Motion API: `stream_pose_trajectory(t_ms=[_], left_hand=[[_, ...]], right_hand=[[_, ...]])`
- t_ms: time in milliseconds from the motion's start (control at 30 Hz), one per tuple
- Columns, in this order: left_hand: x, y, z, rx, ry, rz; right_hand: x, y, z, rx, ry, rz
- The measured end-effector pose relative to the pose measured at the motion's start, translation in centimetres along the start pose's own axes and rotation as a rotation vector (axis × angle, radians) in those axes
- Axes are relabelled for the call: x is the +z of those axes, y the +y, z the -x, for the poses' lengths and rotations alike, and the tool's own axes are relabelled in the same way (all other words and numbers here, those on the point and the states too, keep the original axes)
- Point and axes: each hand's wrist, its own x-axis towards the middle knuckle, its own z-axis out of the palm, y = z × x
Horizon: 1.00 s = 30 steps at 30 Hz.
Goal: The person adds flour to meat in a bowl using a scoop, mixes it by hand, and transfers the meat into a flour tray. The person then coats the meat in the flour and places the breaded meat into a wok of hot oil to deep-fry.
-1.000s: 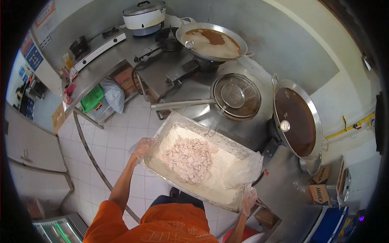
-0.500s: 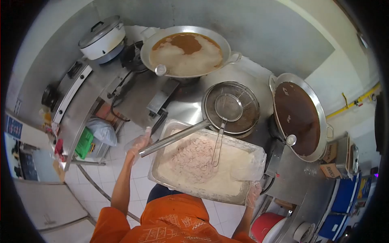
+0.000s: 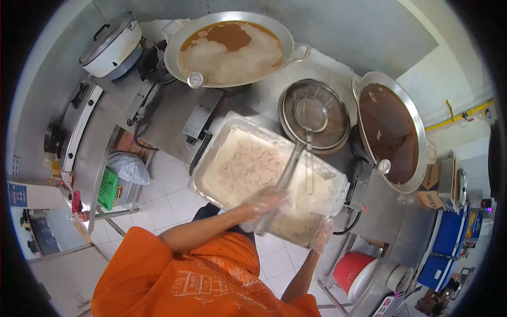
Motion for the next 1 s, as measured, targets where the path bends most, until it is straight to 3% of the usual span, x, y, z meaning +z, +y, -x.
stream_pose_trajectory(t_ms=[67, 133, 267, 367, 433, 467, 567, 633, 733, 833, 933, 1000], left_hand=[[2.8, -2.0, -4.1, -0.016, -0.009, 0.081], [4.6, -3.4, -7.6, 0.034, -0.035, 0.098], [2.1, 4.2, -1.3, 0.104, -0.21, -0.065], [-5.0, -2.3, -4.1, 0.351, -0.075, -0.605], [-10.9, -3.0, -2.4, 0.257, 0.194, -1.068], [-13.4, -4.1, -0.8, 0.321, 0.357, -1.345], [-17.0, -4.6, 1.2, 0.155, 0.193, -1.401], [-17.4, -6.0, -0.6, 0.217, 0.236, -1.503], [-19.0, -10.2, -5.5, 0.35, 0.326, -1.507], [-20.1, -9.7, -7.5, 0.324, 0.32, -1.255], [-20.6, -8.3, -8.0, 0.458, 0.248, -1.452], [-20.0, -6.6, -6.4, 0.524, 0.276, -1.493]], right_hand=[[1.0, -1.4, -1.0, -0.217, 0.011, 0.339], [1.3, -4.2, -2.3, -0.093, -0.042, 0.322], [1.4, -2.9, -5.6, 0.025, -0.089, 0.492], [0.3, -13.2, -1.2, -0.472, 0.182, 0.866], [1.8, -20.2, 2.1, -0.442, 0.238, 0.64], [3.0, -21.5, 4.0, -0.437, 0.218, 0.547], [10.2, -21.9, 10.1, -0.588, 0.108, 0.555], [13.7, -26.2, 11.0, -0.522, -0.161, 0.611], [15.4, -24.0, 12.2, -0.342, -0.082, 0.644], [15.8, -22.8, 12.0, -0.391, -0.14, 0.867], [16.0, -20.2, 11.4, -0.474, -0.018, 0.76], [16.7, -20.1, 10.9, -0.412, -0.001, 0.727]])
